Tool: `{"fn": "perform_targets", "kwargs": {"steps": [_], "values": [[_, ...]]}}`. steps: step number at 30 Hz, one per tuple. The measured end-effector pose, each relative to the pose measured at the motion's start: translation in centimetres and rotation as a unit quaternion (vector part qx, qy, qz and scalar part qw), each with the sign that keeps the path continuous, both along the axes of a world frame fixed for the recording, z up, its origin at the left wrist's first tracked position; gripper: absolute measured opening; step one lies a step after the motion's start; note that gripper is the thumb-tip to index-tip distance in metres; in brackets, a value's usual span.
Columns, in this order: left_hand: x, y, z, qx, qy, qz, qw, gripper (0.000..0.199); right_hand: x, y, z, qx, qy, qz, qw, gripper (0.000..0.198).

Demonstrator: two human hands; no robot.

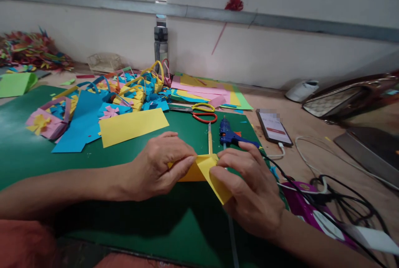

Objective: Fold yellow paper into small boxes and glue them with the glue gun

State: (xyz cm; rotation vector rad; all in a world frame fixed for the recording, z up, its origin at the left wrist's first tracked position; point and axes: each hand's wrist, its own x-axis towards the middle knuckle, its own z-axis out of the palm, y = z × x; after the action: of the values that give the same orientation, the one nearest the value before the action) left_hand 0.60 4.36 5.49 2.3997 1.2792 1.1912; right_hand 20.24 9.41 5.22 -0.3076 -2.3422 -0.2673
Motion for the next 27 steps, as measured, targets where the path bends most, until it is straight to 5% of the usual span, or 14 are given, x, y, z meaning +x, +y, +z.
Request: {"fn": "perform_targets", "kwargs": {"steps": [8, 27], "values": [[0.0, 0.1, -0.1, -0.061, -0.064, 0.009, 0.996, 0.024, -0.3, 0.1, -0.1, -0.042, 0.018, 0.004, 0.999, 0.025], [0.3, -0.6, -1.0, 0.062, 0.063, 0.005, 0.996, 0.011, -0.8, -0.1, -0.2, -0.033, 0.028, -0.022, 0.999, 0.022]]}}
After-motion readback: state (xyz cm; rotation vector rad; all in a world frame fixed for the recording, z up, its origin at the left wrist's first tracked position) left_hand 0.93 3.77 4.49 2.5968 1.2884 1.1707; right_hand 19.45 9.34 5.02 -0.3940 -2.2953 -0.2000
